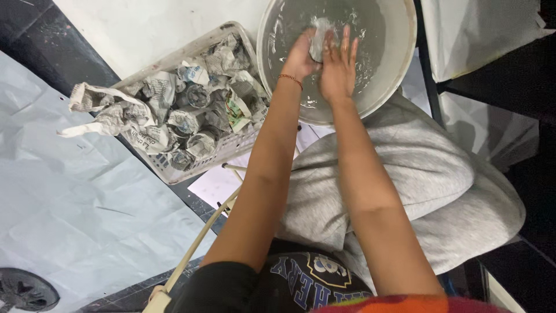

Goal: The person unwraps small ceramic bowls from newspaper, rinses them in a bucket of water, and dries them with a maroon cloth. The cleaned bowls are then placed on a nearby shelf.

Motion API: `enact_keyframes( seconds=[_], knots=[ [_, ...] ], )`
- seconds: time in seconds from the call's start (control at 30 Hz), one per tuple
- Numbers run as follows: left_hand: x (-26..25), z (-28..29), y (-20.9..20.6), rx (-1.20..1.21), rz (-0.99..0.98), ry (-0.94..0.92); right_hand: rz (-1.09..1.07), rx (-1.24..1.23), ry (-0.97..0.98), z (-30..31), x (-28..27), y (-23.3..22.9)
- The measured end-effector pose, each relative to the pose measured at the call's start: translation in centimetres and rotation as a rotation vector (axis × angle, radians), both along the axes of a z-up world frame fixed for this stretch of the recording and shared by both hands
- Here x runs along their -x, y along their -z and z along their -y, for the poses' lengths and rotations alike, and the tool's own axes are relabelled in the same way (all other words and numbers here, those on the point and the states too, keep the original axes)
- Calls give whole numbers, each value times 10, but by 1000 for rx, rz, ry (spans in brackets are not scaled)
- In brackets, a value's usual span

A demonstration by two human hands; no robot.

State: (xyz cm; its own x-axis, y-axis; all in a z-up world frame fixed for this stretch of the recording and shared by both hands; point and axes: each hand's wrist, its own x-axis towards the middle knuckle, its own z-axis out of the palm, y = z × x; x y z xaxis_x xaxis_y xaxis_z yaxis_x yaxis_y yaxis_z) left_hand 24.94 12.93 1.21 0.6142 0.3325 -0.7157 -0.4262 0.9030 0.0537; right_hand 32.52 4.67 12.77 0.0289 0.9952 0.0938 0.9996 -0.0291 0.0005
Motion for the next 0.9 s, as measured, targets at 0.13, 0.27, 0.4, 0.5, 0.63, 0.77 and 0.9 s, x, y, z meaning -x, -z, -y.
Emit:
enact_keyframes(
  seconds=[0.13, 0.27, 0.4, 0.5, 0.63, 0.77, 0.9],
  knots=[
    [-1, 1, 1, -53, -16, -77, -323, 123, 34, 1, -4, 13],
    [3, -3, -6, 17, -80, -246, -509, 350, 136, 8, 7, 16],
    [1, -6, -6, 30, -87, -148, -173, -81, 50, 8, 8, 27],
    [2, -1, 5, -178, -386, 133, -79, -130, -32, 5, -4, 21],
    [4, 4, 27, 100, -94, 19, -635, 72, 208, 5, -2, 18],
    [3, 14, 43, 266, -51, -61, -1065, 101, 611, 6, -14, 53],
    [-2, 25, 36, 88, -283, 183, -1185, -41, 768, 15, -34, 90]
  ],
)
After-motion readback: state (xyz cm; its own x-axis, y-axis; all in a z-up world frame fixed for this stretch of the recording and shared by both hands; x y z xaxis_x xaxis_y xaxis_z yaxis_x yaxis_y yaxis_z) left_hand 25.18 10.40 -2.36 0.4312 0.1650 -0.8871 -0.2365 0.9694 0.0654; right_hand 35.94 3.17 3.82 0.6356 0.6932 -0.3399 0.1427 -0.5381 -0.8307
